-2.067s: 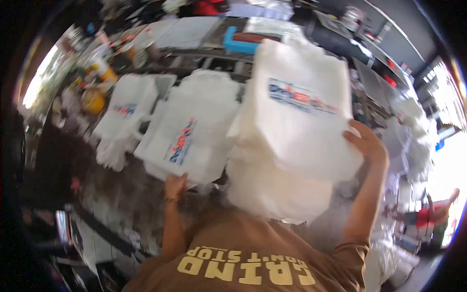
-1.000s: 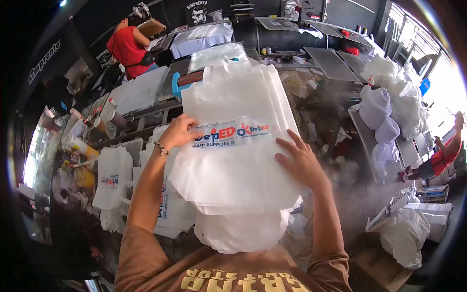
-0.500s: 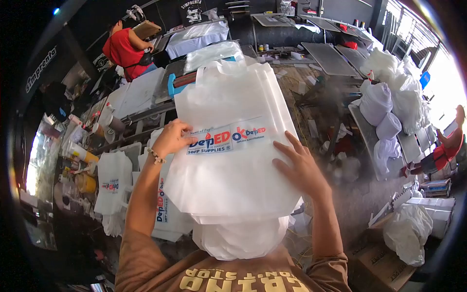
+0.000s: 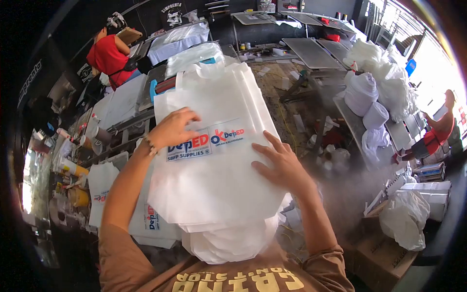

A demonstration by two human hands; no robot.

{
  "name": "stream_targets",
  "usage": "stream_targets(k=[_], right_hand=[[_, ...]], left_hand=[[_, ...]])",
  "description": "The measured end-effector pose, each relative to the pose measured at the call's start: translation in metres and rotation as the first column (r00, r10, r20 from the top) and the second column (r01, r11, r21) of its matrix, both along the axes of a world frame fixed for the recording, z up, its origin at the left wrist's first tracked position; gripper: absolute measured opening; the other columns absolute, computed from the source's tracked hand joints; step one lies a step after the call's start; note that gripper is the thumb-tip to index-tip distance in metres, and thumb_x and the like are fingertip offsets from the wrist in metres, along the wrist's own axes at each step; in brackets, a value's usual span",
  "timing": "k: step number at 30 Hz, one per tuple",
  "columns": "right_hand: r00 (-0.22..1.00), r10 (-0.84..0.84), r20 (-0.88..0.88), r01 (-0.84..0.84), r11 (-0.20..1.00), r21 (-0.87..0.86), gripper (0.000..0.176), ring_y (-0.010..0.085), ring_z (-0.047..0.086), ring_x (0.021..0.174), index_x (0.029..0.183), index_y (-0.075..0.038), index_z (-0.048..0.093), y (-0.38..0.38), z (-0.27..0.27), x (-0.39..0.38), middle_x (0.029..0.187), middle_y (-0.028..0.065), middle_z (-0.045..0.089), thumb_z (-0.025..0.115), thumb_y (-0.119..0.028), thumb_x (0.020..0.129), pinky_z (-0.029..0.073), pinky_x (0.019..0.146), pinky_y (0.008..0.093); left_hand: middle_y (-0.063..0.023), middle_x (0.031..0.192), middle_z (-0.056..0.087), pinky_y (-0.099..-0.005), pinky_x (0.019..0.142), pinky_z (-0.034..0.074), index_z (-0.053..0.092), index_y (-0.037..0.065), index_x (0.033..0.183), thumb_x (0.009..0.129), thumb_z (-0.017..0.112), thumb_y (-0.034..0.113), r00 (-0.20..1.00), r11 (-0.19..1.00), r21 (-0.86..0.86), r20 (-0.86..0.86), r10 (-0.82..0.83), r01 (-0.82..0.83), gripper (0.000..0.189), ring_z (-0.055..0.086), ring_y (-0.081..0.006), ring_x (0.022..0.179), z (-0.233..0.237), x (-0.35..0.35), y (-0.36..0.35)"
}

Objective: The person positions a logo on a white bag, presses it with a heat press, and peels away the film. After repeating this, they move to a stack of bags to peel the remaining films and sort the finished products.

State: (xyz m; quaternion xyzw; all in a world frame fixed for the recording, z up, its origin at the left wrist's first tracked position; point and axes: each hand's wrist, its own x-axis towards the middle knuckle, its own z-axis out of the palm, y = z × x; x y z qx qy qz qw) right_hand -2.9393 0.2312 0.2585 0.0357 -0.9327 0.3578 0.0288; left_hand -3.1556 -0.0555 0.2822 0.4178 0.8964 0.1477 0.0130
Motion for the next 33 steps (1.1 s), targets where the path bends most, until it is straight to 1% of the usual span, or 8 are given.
stream_targets(k=[3,5,11,15,23,24,26,33], right_hand=[[1.0,-0.001,0.021,0.001,1.0,0.018,0.048,0.0415,0.039,0.14,0.137,-0.014,0.061,0.0,-0.001,-0.001,0.159,0.019,0.034,0.066,-0.033,0.093,0.033,0.115,0.0476],[1.0,0.007,-0.02,-0.006,0.998,0.055,0.05,0.0413,0.041,0.138,0.139,-0.015,0.06,0.0,-0.006,0.001,0.158,0.0191,0.035,0.067,-0.034,0.093,0.034,0.114,0.0477],[1.0,0.005,-0.027,-0.005,1.0,-0.024,0.05,0.0418,0.042,0.137,0.139,-0.016,0.059,0.003,-0.015,0.001,0.158,0.0189,0.034,0.067,-0.035,0.093,0.035,0.114,0.0475],[0.999,-0.005,-0.043,0.003,0.999,-0.038,0.051,0.0421,0.043,0.136,0.139,-0.016,0.059,0.004,-0.018,0.003,0.158,0.0188,0.034,0.067,-0.035,0.093,0.035,0.113,0.0476],[0.995,-0.021,-0.1,0.02,1.0,-0.019,0.05,0.0407,0.049,0.128,0.136,-0.016,0.062,0.004,-0.021,0.003,0.157,0.0157,0.038,0.066,-0.041,0.093,0.04,0.11,0.0467],[0.995,-0.023,-0.099,0.021,1.0,-0.02,0.05,0.0407,0.049,0.128,0.136,-0.016,0.062,0.005,-0.021,0.004,0.157,0.0157,0.038,0.066,-0.041,0.093,0.04,0.11,0.0467],[0.996,-0.019,-0.091,0.018,1.0,-0.011,0.05,0.0403,0.049,0.128,0.136,-0.016,0.062,0.005,-0.019,0.003,0.156,0.0155,0.038,0.066,-0.041,0.093,0.041,0.109,0.0461],[0.998,-0.032,-0.058,0.032,0.999,0.007,0.05,0.0392,0.049,0.129,0.136,-0.017,0.062,0.003,-0.019,0.001,0.157,0.0144,0.038,0.067,-0.04,0.092,0.043,0.109,0.0449]], left_hand=[[-0.0158,0.112,0.061,-0.0394,0.09,0.052,0.064,0.001,0.119,0.079,0.078,0.023,0.962,0.964,0.128,0.11,-0.249,0.235,0.048,0.064,-0.0298,0.1,-0.013,-0.011,0.057],[-0.0152,0.115,0.058,-0.0388,0.092,0.052,0.062,0.002,0.127,0.078,0.074,0.02,0.949,0.945,0.092,-0.05,-0.311,0.314,0.054,0.063,-0.0305,0.101,-0.026,-0.015,0.081],[-0.0133,0.109,0.056,-0.0348,0.09,0.053,0.063,0.004,0.128,0.079,0.069,0.012,0.916,0.952,0.088,0.259,-0.307,0.294,0.05,0.062,-0.026,0.095,-0.03,-0.014,0.104],[-0.0121,0.107,0.057,-0.0331,0.086,0.054,0.065,0.004,0.122,0.079,0.069,0.01,0.895,0.95,0.137,0.319,-0.311,0.281,0.044,0.063,-0.0238,0.094,-0.027,-0.018,0.107],[-0.0082,0.093,0.064,-0.0377,0.081,0.053,0.069,0.003,0.088,0.08,0.073,0.007,0.945,0.942,0.188,0.119,-0.304,0.279,0.01,0.066,-0.0248,0.086,-0.014,-0.013,0.109],[-0.0082,0.093,0.064,-0.0377,0.081,0.053,0.069,0.003,0.088,0.08,0.073,0.007,0.945,0.942,0.187,0.12,-0.305,0.28,0.01,0.066,-0.0248,0.086,-0.014,-0.01,0.106],[-0.0056,0.09,0.064,-0.0374,0.078,0.051,0.068,0.004,0.08,0.077,0.074,0.005,0.874,0.861,0.197,-0.237,-0.423,0.47,0.007,0.064,-0.0254,0.084,-0.016,-0.003,0.095],[-0.004,0.089,0.064,-0.0362,0.074,0.051,0.066,0.006,0.076,0.068,0.073,-0.003,0.839,0.848,0.165,-0.326,-0.436,0.504,0.013,0.061,-0.024,0.08,-0.007,0.029,0.042]])
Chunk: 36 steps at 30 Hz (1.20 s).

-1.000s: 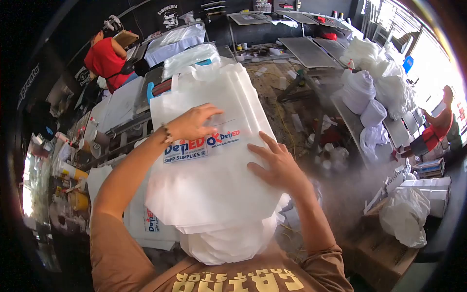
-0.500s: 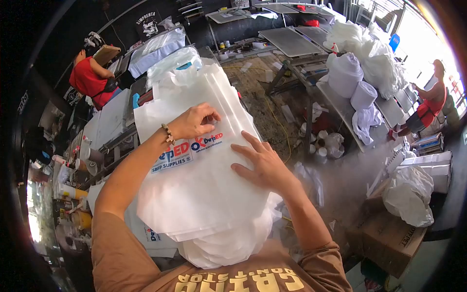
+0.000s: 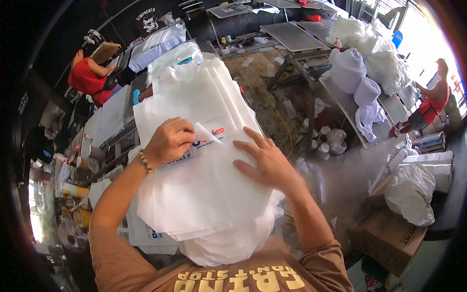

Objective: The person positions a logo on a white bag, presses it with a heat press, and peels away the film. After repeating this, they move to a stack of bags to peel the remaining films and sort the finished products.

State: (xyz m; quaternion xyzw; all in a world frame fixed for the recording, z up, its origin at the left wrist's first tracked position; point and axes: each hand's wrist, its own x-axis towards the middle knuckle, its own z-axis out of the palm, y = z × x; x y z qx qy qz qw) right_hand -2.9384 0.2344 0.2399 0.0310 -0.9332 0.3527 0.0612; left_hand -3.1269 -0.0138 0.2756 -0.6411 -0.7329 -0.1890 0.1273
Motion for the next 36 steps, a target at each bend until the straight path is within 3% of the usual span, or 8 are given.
stream_targets(k=[21,25,27,28,30,32,33,36], right_hand=[[0.996,0.008,0.091,-0.003,0.999,-0.052,0.05,0.0378,0.036,0.144,0.138,-0.014,0.059,-0.007,0.016,0.0,0.158,0.0147,0.036,0.068,-0.029,0.091,0.032,0.117,0.0462],[1.0,-0.009,-0.021,0.01,0.999,0.038,0.061,0.0359,0.038,0.143,0.142,-0.002,0.052,-0.007,0.016,-0.004,0.155,0.0176,0.04,0.069,-0.03,0.09,0.031,0.117,0.0439],[0.999,-0.052,-0.007,0.053,0.991,0.124,0.064,0.0335,0.039,0.141,0.14,0.0,0.053,-0.007,0.019,-0.006,0.156,0.0138,0.041,0.069,-0.035,0.089,0.033,0.117,0.0426],[0.998,-0.055,0.011,0.053,0.987,0.151,0.064,0.0334,0.04,0.141,0.14,-0.003,0.054,-0.008,0.021,-0.006,0.155,0.0137,0.042,0.069,-0.037,0.089,0.034,0.116,0.0425],[0.998,-0.048,0.037,0.043,0.99,0.132,0.063,0.0335,0.041,0.141,0.14,-0.005,0.055,-0.009,0.026,-0.008,0.155,0.0135,0.042,0.07,-0.037,0.088,0.034,0.116,0.0425],[0.997,-0.024,0.068,0.016,0.993,0.121,0.061,0.0335,0.041,0.141,0.139,-0.007,0.057,-0.009,0.026,-0.009,0.155,0.0133,0.042,0.071,-0.037,0.088,0.035,0.115,0.0425],[0.998,-0.018,0.057,0.012,0.996,0.091,0.06,0.0336,0.041,0.141,0.139,-0.009,0.058,-0.007,0.022,-0.01,0.155,0.013,0.041,0.071,-0.037,0.087,0.036,0.115,0.0426],[0.999,0.038,0.037,-0.041,0.995,0.087,0.057,0.0343,0.04,0.142,0.14,-0.013,0.058,-0.001,0.015,-0.012,0.156,0.0135,0.04,0.071,-0.033,0.089,0.035,0.115,0.0423]], left_hand=[[-0.0084,0.081,0.074,-0.0341,0.069,0.046,0.054,0.005,0.055,0.053,0.065,0.008,0.77,0.905,-0.289,0.481,0.42,-0.314,0.012,0.062,-0.0216,0.074,0.081,0.102,-0.232],[-0.0094,0.082,0.073,-0.0317,0.071,0.05,0.071,0.002,0.077,0.07,0.073,0.014,0.338,0.707,-0.704,0.683,0.648,0.068,0.013,0.064,-0.0207,0.073,0.052,0.157,-0.262],[-0.0123,0.087,0.074,-0.034,0.076,0.053,0.073,0.001,0.094,0.082,0.074,0.025,0.199,0.499,-0.634,0.714,0.672,0.59,0.026,0.067,-0.0227,0.08,-0.002,0.181,-0.254],[-0.0123,0.087,0.074,-0.034,0.076,0.053,0.073,0.001,0.094,0.082,0.074,0.025,0.192,0.509,-0.634,0.715,0.672,0.582,0.026,0.067,-0.0227,0.08,0.0,0.186,-0.247],[-0.011,0.091,0.074,-0.0332,0.082,0.054,0.071,0.001,0.11,0.09,0.07,0.031,0.158,0.675,-0.617,0.775,0.612,0.404,0.036,0.069,-0.0206,0.087,0.017,0.19,-0.234],[-0.0066,0.091,0.074,-0.0315,0.077,0.055,0.068,0.0,0.114,0.097,0.065,0.028,0.452,0.729,-0.676,0.62,0.642,-0.107,0.033,0.069,-0.016,0.084,0.036,0.15,-0.231],[-0.0046,0.088,0.073,-0.0276,0.068,0.053,0.069,0.002,0.104,0.097,0.065,0.025,0.168,0.769,-0.49,0.788,0.592,-0.411,0.024,0.066,-0.0121,0.074,0.025,0.126,-0.223],[0.0003,0.092,0.066,-0.0257,0.065,0.047,0.065,0.007,0.113,0.094,0.067,0.049,0.158,0.586,-0.163,0.875,0.457,-0.793,0.046,0.058,-0.0091,0.076,0.005,0.052,-0.158]])
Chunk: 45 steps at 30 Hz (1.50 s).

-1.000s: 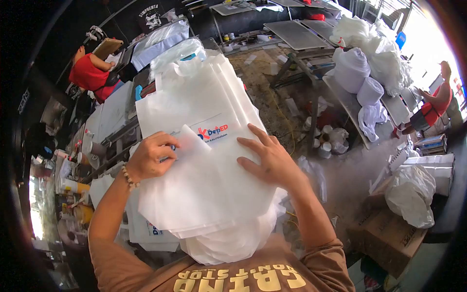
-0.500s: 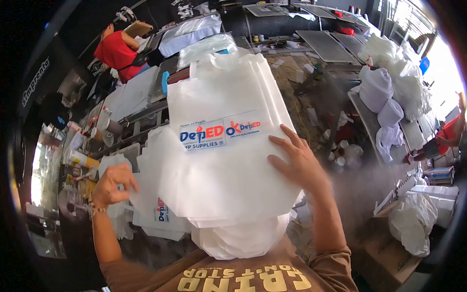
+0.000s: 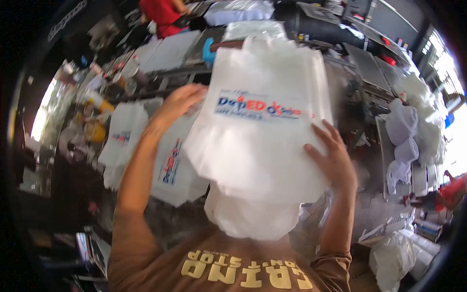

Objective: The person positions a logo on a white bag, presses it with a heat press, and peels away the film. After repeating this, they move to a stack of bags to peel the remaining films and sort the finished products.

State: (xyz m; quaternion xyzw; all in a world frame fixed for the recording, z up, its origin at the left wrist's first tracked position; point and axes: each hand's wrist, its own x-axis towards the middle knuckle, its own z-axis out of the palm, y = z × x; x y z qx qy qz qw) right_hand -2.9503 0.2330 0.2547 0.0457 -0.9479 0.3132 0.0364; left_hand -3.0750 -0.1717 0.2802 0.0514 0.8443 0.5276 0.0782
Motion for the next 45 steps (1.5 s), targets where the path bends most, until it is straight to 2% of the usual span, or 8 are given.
stream_targets(k=[5,12,17,19,22,34,36,45], right_hand=[[0.997,0.069,-0.03,-0.07,0.997,-0.034,0.055,0.0344,0.039,0.143,0.145,-0.013,0.053,0.017,-0.021,-0.009,0.158,0.0147,0.036,0.058,-0.044,0.1,0.034,0.115,0.0433],[1.0,0.006,0.029,-0.005,1.0,-0.021,0.052,0.0317,0.039,0.144,0.144,-0.013,0.053,0.003,-0.008,-0.004,0.158,0.0126,0.037,0.06,-0.038,0.099,0.034,0.116,0.0414],[1.0,-0.008,0.027,0.009,1.0,-0.003,0.05,0.0296,0.038,0.145,0.144,-0.014,0.054,0.004,-0.01,-0.005,0.159,0.011,0.036,0.063,-0.03,0.097,0.032,0.116,0.0392],[0.998,-0.027,0.049,0.027,1.0,0.001,0.051,0.0292,0.037,0.145,0.144,-0.013,0.053,0.0,-0.005,-0.003,0.16,0.0113,0.035,0.063,-0.029,0.097,0.032,0.117,0.0388],[0.997,-0.035,0.065,0.035,0.999,0.001,0.051,0.0288,0.037,0.145,0.145,-0.013,0.052,0.0,-0.006,-0.004,0.161,0.012,0.034,0.062,-0.028,0.098,0.032,0.117,0.0383],[0.997,-0.009,0.073,0.009,1.0,0.001,0.05,0.0294,0.036,0.146,0.147,-0.013,0.051,0.003,-0.006,-0.006,0.161,0.0143,0.033,0.057,-0.026,0.098,0.031,0.116,0.0374],[0.997,-0.006,0.073,0.006,1.0,-0.006,0.05,0.0296,0.036,0.146,0.147,-0.012,0.051,0.002,-0.005,-0.006,0.161,0.0147,0.033,0.057,-0.025,0.099,0.031,0.116,0.0371],[0.996,-0.005,0.087,0.002,1.0,0.03,0.051,0.0297,0.03,0.149,0.147,-0.011,0.05,0.004,-0.006,-0.01,0.16,0.0178,0.035,0.055,-0.03,0.101,0.022,0.12,0.0384]], left_hand=[[-0.0087,0.09,0.067,-0.028,0.065,0.05,0.06,-0.007,0.114,0.072,0.092,0.029,0.989,0.95,-0.31,-0.148,-0.006,-0.04,0.064,0.062,-0.014,0.077,-0.058,-0.068,0.011],[-0.0059,0.094,0.069,-0.0249,0.071,0.046,0.067,-0.001,0.11,0.092,0.071,0.019,0.921,0.944,0.058,-0.205,0.331,-0.326,0.028,0.059,-0.0087,0.083,-0.065,0.007,-0.116],[-0.0061,0.079,0.063,-0.0304,0.062,0.044,0.059,-0.005,0.097,0.094,0.068,0.015,0.567,0.596,-0.038,-0.358,0.741,-0.802,0.021,0.054,-0.013,0.072,-0.167,0.117,-0.197],[-0.0112,0.084,0.066,-0.0321,0.066,0.048,0.056,-0.006,0.101,0.095,0.068,0.015,0.393,0.482,0.344,-0.299,0.87,-0.806,0.026,0.061,-0.0151,0.076,-0.23,0.143,-0.207],[-0.0171,0.091,0.068,-0.0359,0.07,0.051,0.055,-0.007,0.104,0.094,0.069,0.016,0.26,0.3,0.109,-0.282,0.924,-0.948,0.028,0.067,-0.0233,0.079,-0.265,0.177,-0.197],[-0.0291,0.106,0.065,-0.0482,0.082,0.051,0.053,-0.003,0.115,0.09,0.072,0.023,0.205,0.175,-0.179,-0.173,0.963,-0.968,0.041,0.066,-0.0443,0.097,-0.31,0.2,-0.156],[-0.0327,0.122,0.058,-0.0476,0.089,0.052,0.049,-0.002,0.128,0.083,0.079,0.033,0.249,0.157,-0.506,-0.12,0.961,-0.848,0.065,0.062,-0.0453,0.109,-0.301,0.199,-0.152],[-0.0264,0.111,0.066,-0.0403,0.086,0.053,0.051,-0.004,0.129,0.064,0.095,0.03,-0.003,0.038,-0.206,0.193,0.981,-0.978,0.085,0.067,-0.0378,0.099,-0.338,0.184,-0.179]])
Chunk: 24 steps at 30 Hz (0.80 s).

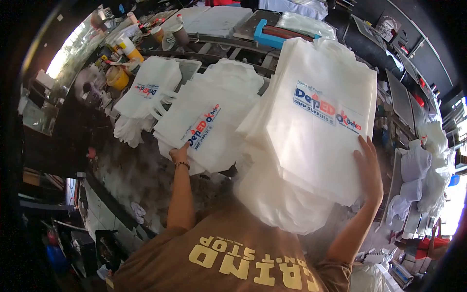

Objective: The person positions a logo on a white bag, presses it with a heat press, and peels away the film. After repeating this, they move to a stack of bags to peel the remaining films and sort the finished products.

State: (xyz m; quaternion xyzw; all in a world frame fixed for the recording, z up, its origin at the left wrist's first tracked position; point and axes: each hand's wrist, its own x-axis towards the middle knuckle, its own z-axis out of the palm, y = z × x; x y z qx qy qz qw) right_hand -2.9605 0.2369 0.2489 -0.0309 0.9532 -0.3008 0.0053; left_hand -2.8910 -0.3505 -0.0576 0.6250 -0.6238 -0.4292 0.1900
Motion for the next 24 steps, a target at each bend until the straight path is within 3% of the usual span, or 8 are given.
stream_targets(k=[4,5,7,9,11,14,17,24], right_hand=[[0.999,0.028,-0.036,-0.023,0.993,0.114,0.052,0.0296,0.034,0.147,0.146,-0.013,0.051,0.01,-0.008,0.0,0.159,0.0177,0.035,0.06,-0.032,0.099,0.027,0.118,0.0379],[1.0,0.022,-0.006,-0.022,0.998,0.059,0.054,0.0285,0.032,0.148,0.147,-0.016,0.051,0.012,-0.006,0.001,0.16,0.0163,0.033,0.062,-0.036,0.098,0.027,0.119,0.0372],[0.997,0.027,0.073,-0.021,0.997,-0.079,0.055,0.027,0.028,0.15,0.148,-0.021,0.05,0.015,0.0,0.002,0.163,0.0141,0.027,0.061,-0.041,0.098,0.03,0.117,0.0373],[0.989,0.037,0.145,-0.022,0.995,-0.101,0.06,0.0285,0.026,0.151,0.15,-0.023,0.047,0.018,0.011,0.001,0.163,0.015,0.027,0.062,-0.045,0.097,0.03,0.118,0.0382],[0.986,0.044,0.16,-0.028,0.994,-0.103,0.064,0.0296,0.025,0.151,0.152,-0.024,0.044,0.025,0.016,-0.008,0.163,0.0171,0.027,0.064,-0.047,0.095,0.029,0.118,0.0383],[1.0,-0.012,0.019,0.014,0.996,-0.086,0.083,0.032,0.025,0.151,0.157,-0.019,0.033,0.034,0.01,-0.029,0.161,0.0231,0.026,0.07,-0.049,0.089,0.029,0.118,0.0399],[0.991,-0.062,0.118,0.097,0.943,-0.319,0.1,0.0343,0.033,0.147,0.159,-0.009,0.023,0.041,-0.003,-0.048,0.157,0.0276,0.032,0.075,-0.049,0.084,0.031,0.117,0.0408],[0.932,-0.113,0.345,0.328,0.668,-0.668,0.098,0.0301,0.052,0.13,0.157,-0.003,0.027,0.051,-0.043,-0.065,0.149,0.0212,0.046,0.076,-0.047,0.084,0.038,0.111,0.0375]], left_hand=[[-0.0144,0.092,0.073,-0.0402,0.076,0.051,0.068,-0.005,0.099,0.076,0.083,0.014,0.934,0.9,-0.353,-0.15,-0.324,0.256,0.033,0.068,-0.0277,0.082,0.023,0.003,-0.009],[-0.0168,0.099,0.072,-0.0399,0.077,0.051,0.065,-0.006,0.107,0.082,0.077,0.008,0.832,0.909,-0.357,-0.421,-0.362,0.215,0.03,0.067,-0.0267,0.085,0.026,-0.008,-0.015],[-0.0182,0.13,0.061,-0.0348,0.102,0.042,0.05,-0.01,0.132,0.09,0.068,0.004,0.687,0.793,-0.488,-0.434,-0.583,0.364,0.048,0.058,-0.025,0.116,0.091,-0.027,-0.019],[-0.0225,0.146,0.049,-0.0356,0.111,0.036,0.036,-0.012,0.144,0.096,0.066,0.011,0.581,0.605,-0.494,-0.224,-0.782,0.624,0.061,0.05,-0.0284,0.13,0.177,-0.048,-0.037],[-0.0263,0.154,0.039,-0.0376,0.117,0.03,0.03,-0.011,0.149,0.098,0.065,0.02,0.618,0.384,-0.756,0.033,-0.786,0.529,0.069,0.04,-0.032,0.142,0.269,-0.065,-0.022],[-0.0164,0.14,0.054,-0.0318,0.107,0.042,0.037,-0.006,0.148,0.098,0.064,0.015,0.334,0.034,-0.866,0.156,-0.93,0.499,0.061,0.056,-0.0202,0.122,0.424,-0.078,0.011],[-0.0108,0.119,0.066,-0.0258,0.083,0.055,0.048,0.002,0.139,0.093,0.069,0.012,0.136,0.266,-0.737,-0.233,-0.963,0.621,0.051,0.066,-0.0147,0.096,0.555,-0.071,0.102],[-0.0129,0.117,0.063,-0.033,0.073,0.052,0.053,0.004,0.134,0.093,0.066,0.023,-0.32,0.032,-0.751,-0.318,-0.893,0.659,0.046,0.063,-0.0216,0.089,0.66,-0.104,0.196]])
